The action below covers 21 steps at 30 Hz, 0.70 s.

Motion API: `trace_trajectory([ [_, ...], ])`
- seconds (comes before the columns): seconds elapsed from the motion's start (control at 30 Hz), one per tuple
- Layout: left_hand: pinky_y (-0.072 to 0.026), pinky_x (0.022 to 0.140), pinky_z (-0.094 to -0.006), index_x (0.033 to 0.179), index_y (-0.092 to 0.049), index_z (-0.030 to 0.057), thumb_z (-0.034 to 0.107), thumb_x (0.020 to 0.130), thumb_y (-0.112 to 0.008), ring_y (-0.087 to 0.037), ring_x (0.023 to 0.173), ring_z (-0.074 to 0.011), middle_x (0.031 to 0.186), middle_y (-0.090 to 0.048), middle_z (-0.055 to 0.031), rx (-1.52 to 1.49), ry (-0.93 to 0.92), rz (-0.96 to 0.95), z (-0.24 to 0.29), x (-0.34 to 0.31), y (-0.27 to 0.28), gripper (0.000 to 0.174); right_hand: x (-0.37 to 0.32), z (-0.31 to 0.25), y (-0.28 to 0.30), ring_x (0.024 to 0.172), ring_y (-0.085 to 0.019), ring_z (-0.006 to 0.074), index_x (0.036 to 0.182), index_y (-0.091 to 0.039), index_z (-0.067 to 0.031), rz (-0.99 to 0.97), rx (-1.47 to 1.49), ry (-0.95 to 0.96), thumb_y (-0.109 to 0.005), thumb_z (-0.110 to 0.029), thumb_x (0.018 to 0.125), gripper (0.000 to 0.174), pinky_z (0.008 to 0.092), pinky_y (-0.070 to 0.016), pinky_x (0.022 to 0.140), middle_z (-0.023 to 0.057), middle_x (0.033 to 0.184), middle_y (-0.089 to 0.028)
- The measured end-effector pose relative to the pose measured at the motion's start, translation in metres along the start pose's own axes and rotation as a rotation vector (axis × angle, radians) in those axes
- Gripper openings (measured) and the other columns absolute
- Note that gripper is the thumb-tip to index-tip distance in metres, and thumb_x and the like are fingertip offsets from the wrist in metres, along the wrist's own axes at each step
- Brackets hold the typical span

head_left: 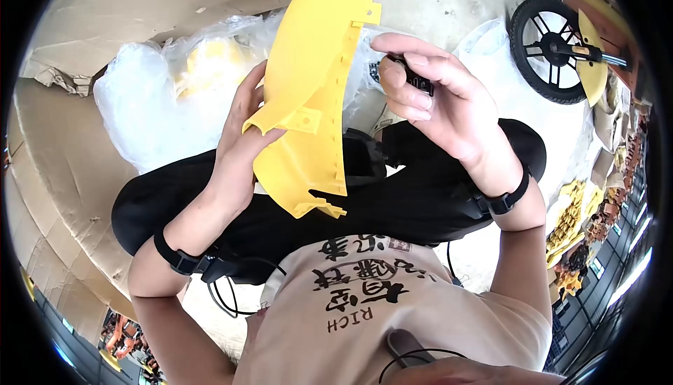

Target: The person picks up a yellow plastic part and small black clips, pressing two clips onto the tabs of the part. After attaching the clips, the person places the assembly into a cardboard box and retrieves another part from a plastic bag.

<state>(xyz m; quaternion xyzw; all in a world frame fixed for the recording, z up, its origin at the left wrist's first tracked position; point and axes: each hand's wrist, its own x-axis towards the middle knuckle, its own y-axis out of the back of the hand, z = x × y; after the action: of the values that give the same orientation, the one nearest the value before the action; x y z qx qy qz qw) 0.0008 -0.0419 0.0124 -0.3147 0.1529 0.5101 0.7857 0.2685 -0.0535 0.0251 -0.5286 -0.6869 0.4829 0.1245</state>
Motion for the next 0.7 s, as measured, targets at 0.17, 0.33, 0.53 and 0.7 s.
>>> trace_trajectory([
  [0.17, -0.0364, 0.109, -0.0368, 0.155, -0.020, 0.0070, 0.017, 0.083, -0.057, -0.045, 0.131, -0.0247, 0.141, -0.043, -0.0161, -0.013, -0.015, 0.009, -0.003, 0.000, -0.001, 0.082, 0.000, 0.006, 0.003, 0.063, -0.036, 0.0053, 0.137, -0.053, 0.0013, -0.023, -0.098, 0.060, -0.051, -0.012, 0.102, 0.037, 0.0174, -0.0298, 0.054, 0.0069, 0.105, -0.067],
  [0.33, -0.0382, 0.108, -0.0355, 0.156, -0.018, 0.0061, 0.019, 0.085, -0.056, -0.048, 0.128, -0.0235, 0.139, -0.045, -0.0150, 0.054, -0.085, -0.015, -0.005, 0.002, 0.000, 0.081, -0.001, 0.008, 0.002, 0.062, -0.036, 0.0045, 0.132, -0.057, 0.0006, 0.048, -0.125, 0.074, -0.055, -0.013, 0.101, 0.034, 0.0175, -0.0298, 0.052, 0.0065, 0.102, -0.070],
  [0.53, -0.0383, 0.107, -0.0339, 0.156, -0.016, 0.0030, 0.024, 0.087, -0.055, -0.048, 0.128, -0.0225, 0.144, -0.042, -0.0161, 0.145, -0.163, -0.028, -0.008, 0.003, -0.004, 0.082, -0.002, 0.005, 0.007, 0.060, -0.035, 0.0035, 0.120, -0.064, 0.0013, 0.126, -0.138, 0.083, -0.060, -0.016, 0.099, 0.028, 0.0180, -0.0294, 0.051, 0.0039, 0.091, -0.068],
  [0.7, -0.0368, 0.108, -0.0343, 0.156, -0.013, 0.0014, 0.024, 0.086, -0.054, -0.047, 0.130, -0.0226, 0.154, -0.034, -0.0167, 0.200, -0.206, -0.065, -0.012, 0.006, 0.001, 0.084, -0.005, 0.000, 0.001, 0.058, -0.034, 0.0037, 0.112, -0.061, 0.0063, 0.166, -0.125, 0.113, -0.059, -0.017, 0.099, 0.027, 0.0191, -0.0273, 0.051, -0.0042, 0.069, -0.045],
])
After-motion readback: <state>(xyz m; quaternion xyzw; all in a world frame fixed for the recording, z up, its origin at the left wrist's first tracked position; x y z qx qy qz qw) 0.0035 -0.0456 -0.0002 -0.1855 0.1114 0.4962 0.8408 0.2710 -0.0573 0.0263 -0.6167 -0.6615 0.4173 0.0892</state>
